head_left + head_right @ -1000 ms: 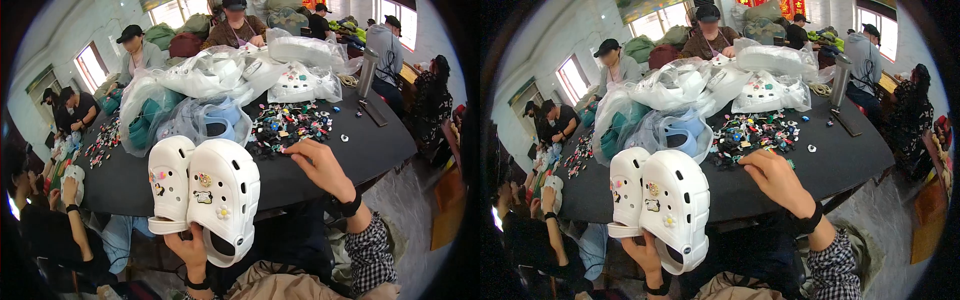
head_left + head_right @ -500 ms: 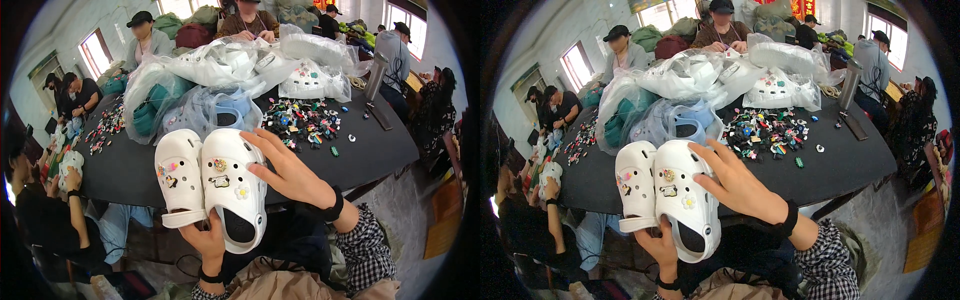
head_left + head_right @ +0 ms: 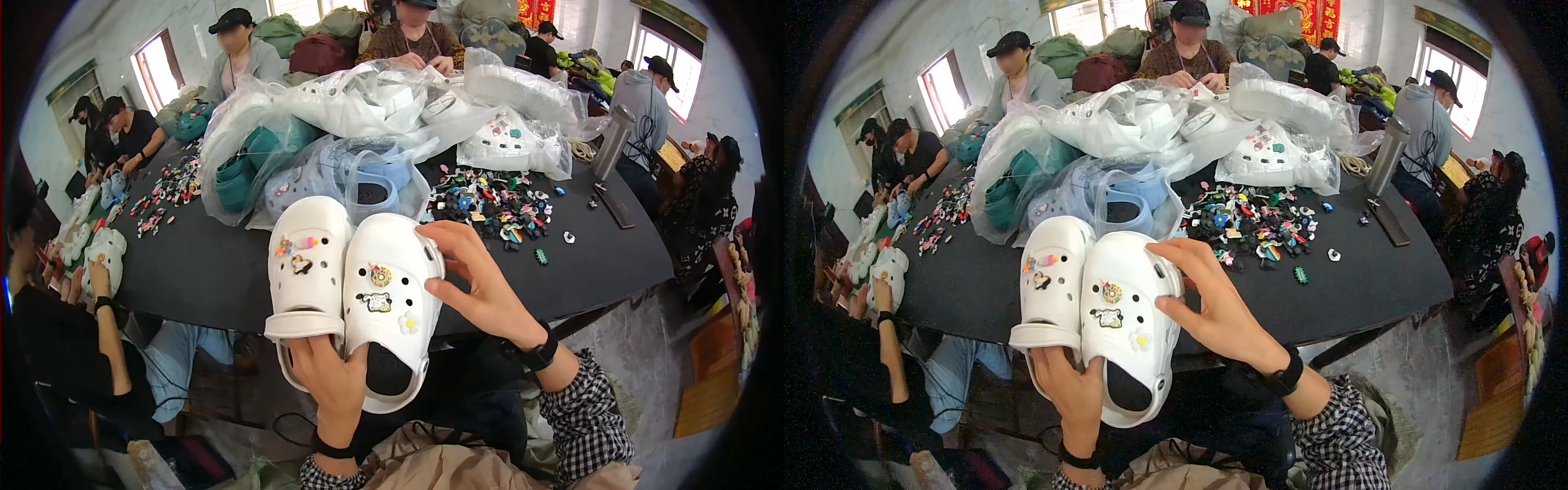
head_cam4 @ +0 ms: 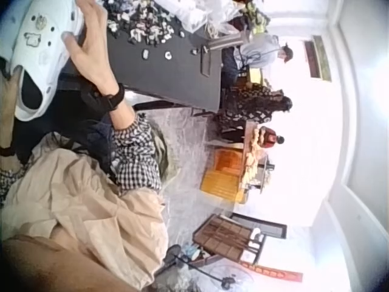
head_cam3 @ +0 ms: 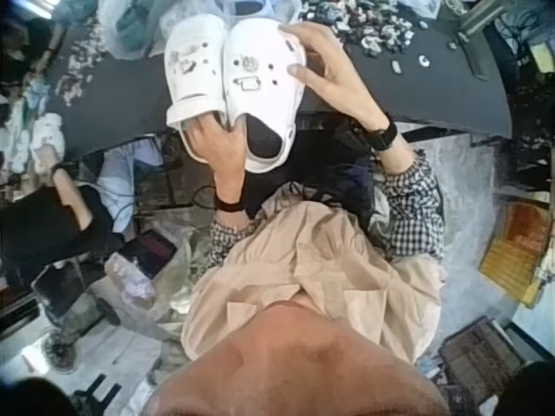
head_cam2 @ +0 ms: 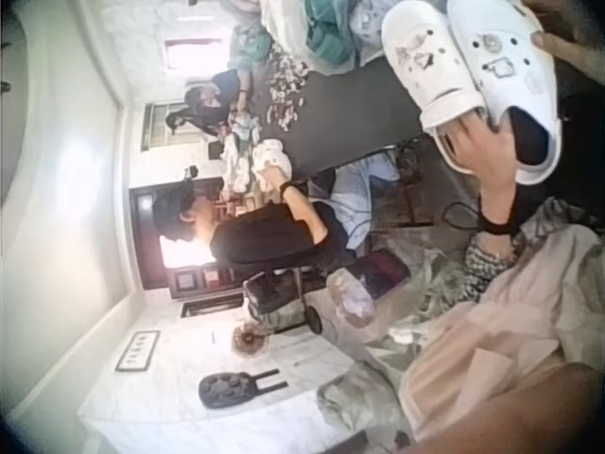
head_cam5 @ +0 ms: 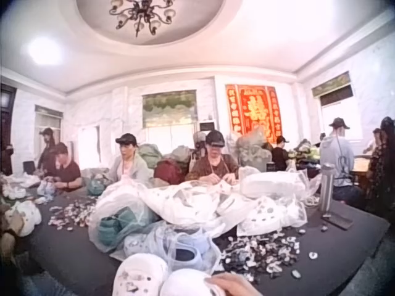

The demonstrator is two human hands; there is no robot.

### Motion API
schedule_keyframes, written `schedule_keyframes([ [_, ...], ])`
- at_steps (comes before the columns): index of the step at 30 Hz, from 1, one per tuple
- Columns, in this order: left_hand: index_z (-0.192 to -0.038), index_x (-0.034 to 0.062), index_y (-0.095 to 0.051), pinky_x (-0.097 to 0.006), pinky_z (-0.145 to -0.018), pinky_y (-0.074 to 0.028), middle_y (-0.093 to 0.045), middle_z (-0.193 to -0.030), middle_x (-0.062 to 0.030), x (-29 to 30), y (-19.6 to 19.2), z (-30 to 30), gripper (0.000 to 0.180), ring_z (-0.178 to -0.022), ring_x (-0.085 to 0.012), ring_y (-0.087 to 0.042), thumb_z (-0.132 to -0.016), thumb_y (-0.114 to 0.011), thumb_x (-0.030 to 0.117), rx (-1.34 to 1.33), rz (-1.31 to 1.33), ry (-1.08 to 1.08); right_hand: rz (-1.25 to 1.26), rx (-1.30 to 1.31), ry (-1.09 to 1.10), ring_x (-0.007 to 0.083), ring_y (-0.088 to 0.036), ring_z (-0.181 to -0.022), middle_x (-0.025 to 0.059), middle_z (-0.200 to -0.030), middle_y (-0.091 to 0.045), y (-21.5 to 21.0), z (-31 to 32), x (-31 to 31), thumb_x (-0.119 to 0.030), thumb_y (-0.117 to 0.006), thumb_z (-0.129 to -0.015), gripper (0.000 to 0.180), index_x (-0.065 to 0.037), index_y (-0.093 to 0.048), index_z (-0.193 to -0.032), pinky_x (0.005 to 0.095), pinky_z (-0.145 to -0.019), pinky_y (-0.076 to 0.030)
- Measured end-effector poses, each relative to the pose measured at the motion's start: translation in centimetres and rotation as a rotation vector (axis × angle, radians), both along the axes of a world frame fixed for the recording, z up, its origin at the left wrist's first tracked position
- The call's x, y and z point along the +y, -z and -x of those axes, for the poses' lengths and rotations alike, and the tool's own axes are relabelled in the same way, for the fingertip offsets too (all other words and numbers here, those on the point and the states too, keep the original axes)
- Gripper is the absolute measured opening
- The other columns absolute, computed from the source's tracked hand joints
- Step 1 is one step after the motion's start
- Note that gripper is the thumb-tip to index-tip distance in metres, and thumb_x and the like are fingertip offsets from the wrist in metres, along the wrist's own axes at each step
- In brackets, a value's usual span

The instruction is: Apply decorative charms and pins to white clogs at a manufacturing workstation.

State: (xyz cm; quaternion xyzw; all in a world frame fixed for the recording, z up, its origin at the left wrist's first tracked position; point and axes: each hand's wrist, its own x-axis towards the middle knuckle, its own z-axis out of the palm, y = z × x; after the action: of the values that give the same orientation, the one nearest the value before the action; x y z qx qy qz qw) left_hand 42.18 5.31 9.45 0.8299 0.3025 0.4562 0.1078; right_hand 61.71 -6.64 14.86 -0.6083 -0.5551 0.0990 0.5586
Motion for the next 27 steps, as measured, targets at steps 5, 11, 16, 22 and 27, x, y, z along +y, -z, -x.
schedule_keyframes([
  [5,-0.128,-0.0044,-0.052,-0.055,-0.100,-0.040,-0.052,-0.124,-0.0296,-0.1,-1.2,-0.6,0.072,-0.118,-0.0522,-0.048,-0.063,-0.081,0.007,0.062,0.025,-0.014,0.033,0.175,-0.013,0.0250,-0.051,-0.126,0.0115,-0.140,-0.042,0.2,-0.5,0.3,-0.009,-0.066,-0.092,0.053,-0.010,-0.048,-0.142,0.0394,-0.103,-0.047],
  [11,-0.127,-0.0052,-0.051,-0.055,-0.098,-0.042,-0.052,-0.124,-0.0294,0.1,-0.6,-0.5,0.070,-0.117,-0.0518,-0.049,-0.064,-0.080,0.007,0.082,0.012,-0.038,0.105,0.083,0.021,0.0187,-0.056,-0.119,0.0090,-0.128,-0.054,-1.0,-2.7,-0.5,-0.012,-0.060,-0.098,0.041,-0.003,-0.052,-0.137,0.0351,-0.098,-0.048],
  [16,-0.127,-0.0070,-0.051,-0.055,-0.100,-0.039,-0.051,-0.125,-0.0309,-0.2,-0.6,-0.7,0.066,-0.117,-0.0520,-0.048,-0.067,-0.075,0.006,0.074,0.057,-0.007,0.114,-0.078,0.198,0.0083,-0.058,-0.103,0.0045,-0.112,-0.067,-6.5,-7.1,-2.3,-0.014,-0.058,-0.100,0.028,-0.001,-0.062,-0.125,0.0265,-0.087,-0.048],
  [22,-0.123,-0.0077,-0.053,-0.054,-0.099,-0.039,-0.052,-0.122,-0.0304,0.5,-0.3,-0.1,0.061,-0.115,-0.0512,-0.049,-0.067,-0.071,0.002,0.011,-0.006,0.009,0.150,-0.394,0.187,0.0196,-0.067,-0.089,0.0128,-0.098,-0.070,-8.4,-8.2,0.2,-0.011,-0.063,-0.094,0.023,0.001,-0.067,-0.113,0.0330,-0.080,-0.053],
  [27,-0.120,-0.0065,-0.058,-0.052,-0.093,-0.043,-0.056,-0.120,-0.0289,1.4,-1.0,1.0,0.053,-0.110,-0.0508,-0.052,-0.067,-0.065,-0.002,0.008,0.060,0.121,0.321,-0.445,0.151,0.0286,-0.069,-0.086,0.0166,-0.093,-0.070,-6.2,-8.7,1.5,-0.010,-0.065,-0.088,0.019,0.001,-0.069,-0.103,0.0357,-0.079,-0.054],
])
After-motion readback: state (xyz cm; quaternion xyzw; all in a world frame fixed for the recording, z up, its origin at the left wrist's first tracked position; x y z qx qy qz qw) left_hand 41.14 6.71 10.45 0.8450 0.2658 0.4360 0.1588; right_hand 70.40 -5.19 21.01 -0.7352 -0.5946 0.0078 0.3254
